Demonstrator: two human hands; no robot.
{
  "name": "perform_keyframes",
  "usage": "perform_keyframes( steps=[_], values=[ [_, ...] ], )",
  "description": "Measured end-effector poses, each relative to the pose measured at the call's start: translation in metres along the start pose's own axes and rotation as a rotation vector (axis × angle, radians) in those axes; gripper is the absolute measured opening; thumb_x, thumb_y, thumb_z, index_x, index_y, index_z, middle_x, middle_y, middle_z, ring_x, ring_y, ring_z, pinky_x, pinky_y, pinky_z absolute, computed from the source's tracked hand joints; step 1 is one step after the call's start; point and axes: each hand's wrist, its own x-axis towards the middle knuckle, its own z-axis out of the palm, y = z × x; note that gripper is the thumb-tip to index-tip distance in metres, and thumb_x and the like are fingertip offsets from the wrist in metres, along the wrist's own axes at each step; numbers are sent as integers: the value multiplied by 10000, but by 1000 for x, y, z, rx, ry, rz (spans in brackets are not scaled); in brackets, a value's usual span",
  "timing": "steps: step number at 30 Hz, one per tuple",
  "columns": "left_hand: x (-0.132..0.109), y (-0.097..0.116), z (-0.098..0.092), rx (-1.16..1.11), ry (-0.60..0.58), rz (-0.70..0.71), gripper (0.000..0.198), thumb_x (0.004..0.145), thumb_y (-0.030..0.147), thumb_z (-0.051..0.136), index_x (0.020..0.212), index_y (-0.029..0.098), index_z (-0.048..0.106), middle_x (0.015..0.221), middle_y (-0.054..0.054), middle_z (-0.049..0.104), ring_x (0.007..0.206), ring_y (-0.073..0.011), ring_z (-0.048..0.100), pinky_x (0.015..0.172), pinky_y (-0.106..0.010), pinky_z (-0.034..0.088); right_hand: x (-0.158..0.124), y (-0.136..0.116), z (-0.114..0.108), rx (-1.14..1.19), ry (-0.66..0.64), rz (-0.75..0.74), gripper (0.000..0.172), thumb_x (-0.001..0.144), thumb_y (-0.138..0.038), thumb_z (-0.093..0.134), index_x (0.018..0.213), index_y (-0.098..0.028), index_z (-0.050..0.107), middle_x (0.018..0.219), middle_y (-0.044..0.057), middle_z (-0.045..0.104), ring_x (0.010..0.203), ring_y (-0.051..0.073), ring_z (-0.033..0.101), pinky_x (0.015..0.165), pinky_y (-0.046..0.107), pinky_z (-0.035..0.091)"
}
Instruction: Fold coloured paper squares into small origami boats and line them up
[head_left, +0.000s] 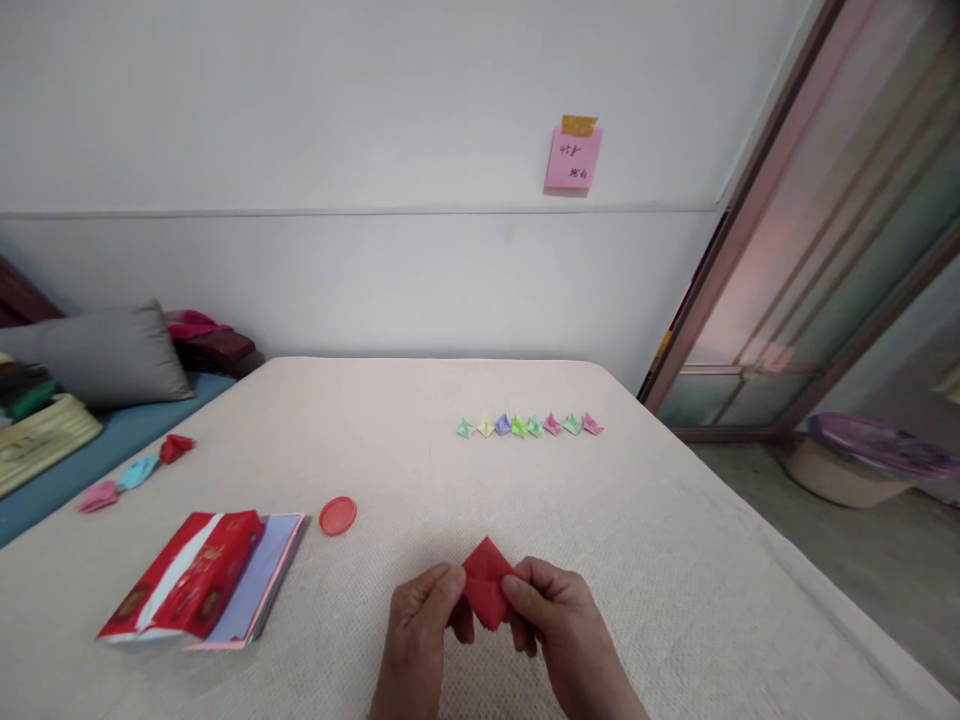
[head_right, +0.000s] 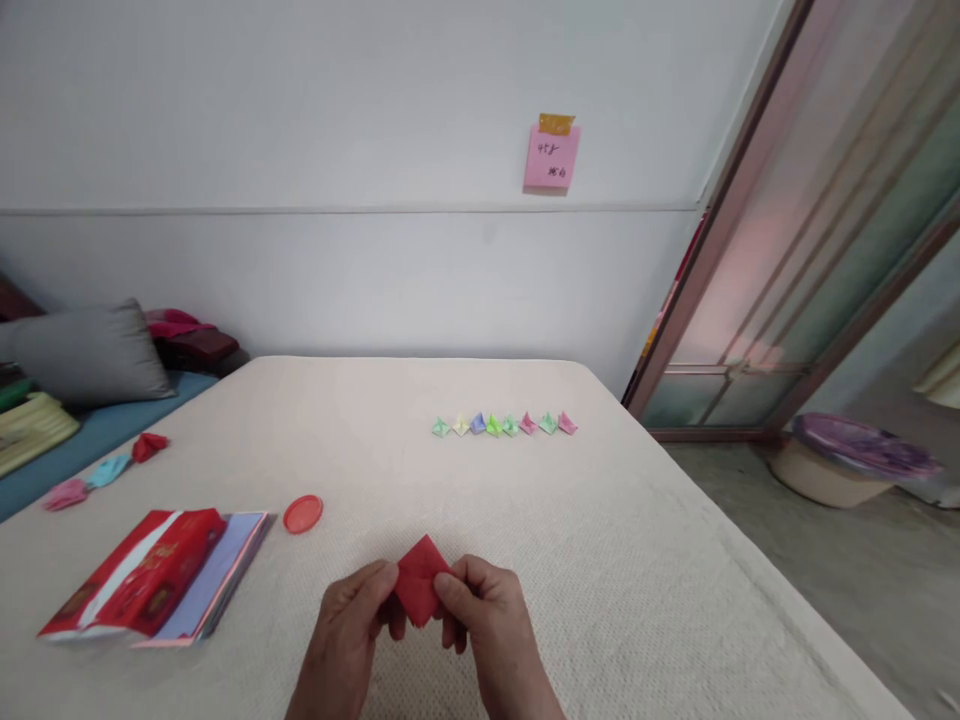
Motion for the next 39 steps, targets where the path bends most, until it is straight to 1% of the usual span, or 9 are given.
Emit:
perform_keyframes(
  steps=[6,17,19,22,25,28,31,34,39],
  values=[
    [4,-4,3,-114,-204,-43,237,779,375,645,700,151,637,595,16,531,549,-124,427,540,-250,338,1,0,1,-63,48,-23,292,739,-339,681,537,-161,568,417,-46,495,374,70,380,409,225,220],
    [7,-5,2,-38,-151,-60,188,800,321,604,739,146,635,583,21,528,508,-112,429,501,-239,347,-3,-10,6,-114,68,13,233,682,-216,624,482,-178,511,407,-55,471,373,63,331,407,234,180],
    [4,-9,4,144,1,63,161,780,321,623,835,172,594,633,15,538,553,-143,473,533,-267,401,-2,-10,5,-101,152,12,262,684,-219,614,468,-188,470,405,-60,457,374,58,301,409,238,153],
    [-1,-20,7,548,220,537,358,695,179,667,1028,195,538,922,-75,610,805,-236,565,719,-366,472,-1,-7,3,-79,223,35,261,695,-228,604,472,-187,474,406,-63,444,378,54,272,415,243,136],
    [-1,-32,6,930,213,962,348,738,64,585,1065,180,567,1076,-140,615,948,-276,572,820,-399,449,0,-2,6,-80,241,67,258,697,-219,605,476,-187,476,407,-62,440,384,57,278,417,244,142],
    [0,-38,3,1058,142,1080,261,793,45,549,1019,163,607,937,-119,670,821,-243,596,761,-360,436,-2,1,11,-97,227,90,269,700,-222,620,481,-191,465,412,-65,430,385,58,280,413,244,150],
    [1,-33,1,870,150,877,179,846,75,517,922,189,631,804,-67,677,737,-212,575,723,-341,408,-5,-1,13,-101,131,59,299,751,-331,623,519,-177,513,449,-54,453,386,57,284,409,246,152],
    [4,-25,1,448,199,357,103,825,178,600,726,199,615,661,-10,613,644,-173,525,631,-287,390,-5,-5,10,-99,150,-13,339,809,-408,588,572,-168,549,451,-65,427,412,64,287,425,236,176],
    [12,-20,-2,-386,71,-197,63,719,149,693,698,164,635,679,10,607,605,-111,487,588,-223,383,1,-4,8,-115,153,-19,90,714,-196,651,800,-173,640,682,-7,604,575,118,491,496,222,338]
  ],
)
